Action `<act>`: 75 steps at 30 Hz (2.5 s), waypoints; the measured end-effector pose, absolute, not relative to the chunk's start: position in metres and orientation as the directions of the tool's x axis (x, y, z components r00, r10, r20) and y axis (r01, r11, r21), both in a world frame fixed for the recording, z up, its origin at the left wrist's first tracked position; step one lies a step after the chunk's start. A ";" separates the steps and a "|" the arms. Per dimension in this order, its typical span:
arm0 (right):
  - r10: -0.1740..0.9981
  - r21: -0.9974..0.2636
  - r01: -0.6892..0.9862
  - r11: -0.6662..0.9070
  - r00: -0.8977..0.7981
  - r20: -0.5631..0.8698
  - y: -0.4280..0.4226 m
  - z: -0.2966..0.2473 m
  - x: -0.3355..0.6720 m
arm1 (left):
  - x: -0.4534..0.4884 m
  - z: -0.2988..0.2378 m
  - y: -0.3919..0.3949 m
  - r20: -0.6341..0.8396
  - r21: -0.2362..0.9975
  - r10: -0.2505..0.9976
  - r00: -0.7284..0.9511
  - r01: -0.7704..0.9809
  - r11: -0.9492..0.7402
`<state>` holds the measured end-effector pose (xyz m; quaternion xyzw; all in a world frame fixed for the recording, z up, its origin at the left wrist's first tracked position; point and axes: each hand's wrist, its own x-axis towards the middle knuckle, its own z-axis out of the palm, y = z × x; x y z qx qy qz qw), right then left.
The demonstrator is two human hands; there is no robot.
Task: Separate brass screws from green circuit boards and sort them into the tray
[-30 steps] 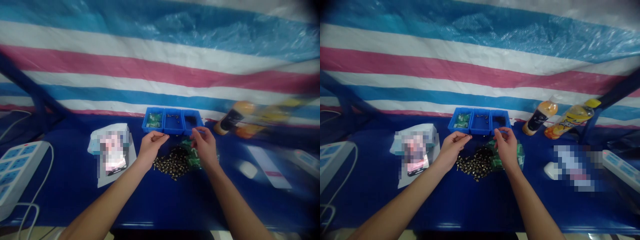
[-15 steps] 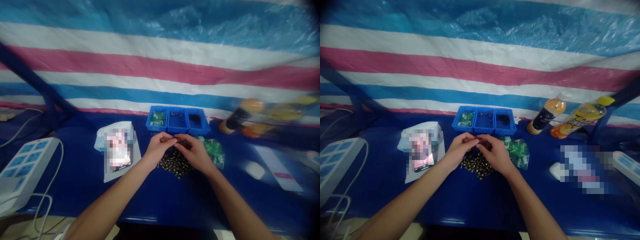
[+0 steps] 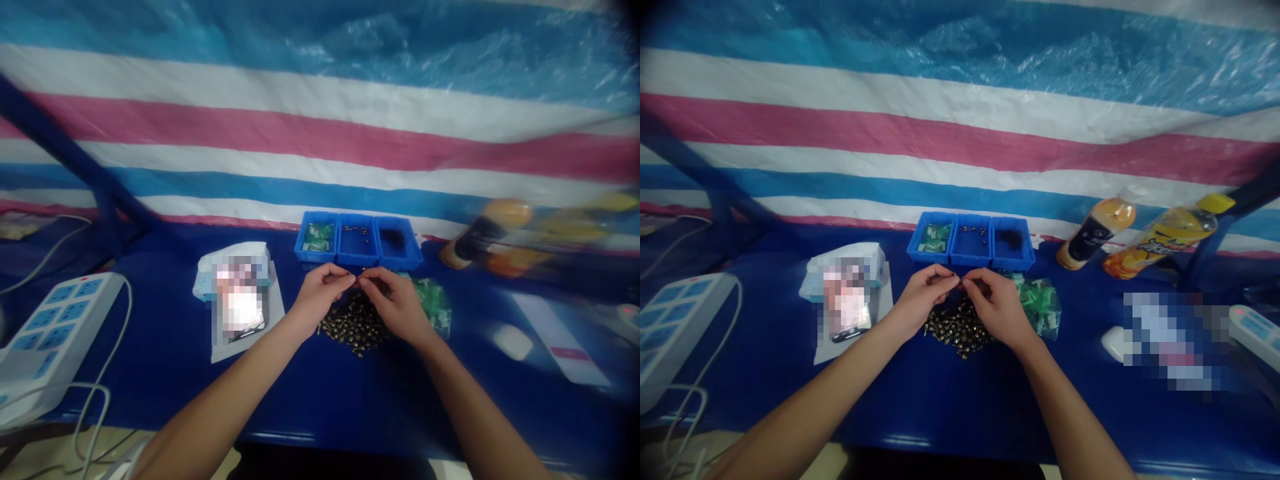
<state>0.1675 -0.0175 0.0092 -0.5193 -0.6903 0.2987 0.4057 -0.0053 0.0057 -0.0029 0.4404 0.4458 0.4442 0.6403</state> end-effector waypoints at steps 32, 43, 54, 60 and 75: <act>0.981 -0.974 0.171 0.147 -0.155 0.121 -0.016 0.006 0.167 | -0.008 0.007 0.007 -0.138 0.982 0.970 0.201 -0.101 0.160; 0.998 -1.000 0.004 -0.001 -0.059 -0.002 -0.012 0.011 0.173 | -0.011 0.001 0.012 -0.127 0.986 0.982 0.141 -0.092 0.141; 0.944 -0.988 0.112 0.109 0.300 0.138 -0.005 0.003 0.180 | -0.011 -0.002 0.011 -0.118 0.990 0.974 0.193 -0.049 0.130; 0.979 -0.927 0.320 0.197 -0.122 0.166 -0.015 0.004 0.172 | -0.009 0.001 0.004 0.050 0.975 0.966 0.253 0.196 -0.102; 0.974 -0.863 0.455 0.220 -0.152 0.168 -0.014 0.004 0.170 | -0.011 -0.011 0.001 0.493 0.590 0.794 0.356 0.534 -0.606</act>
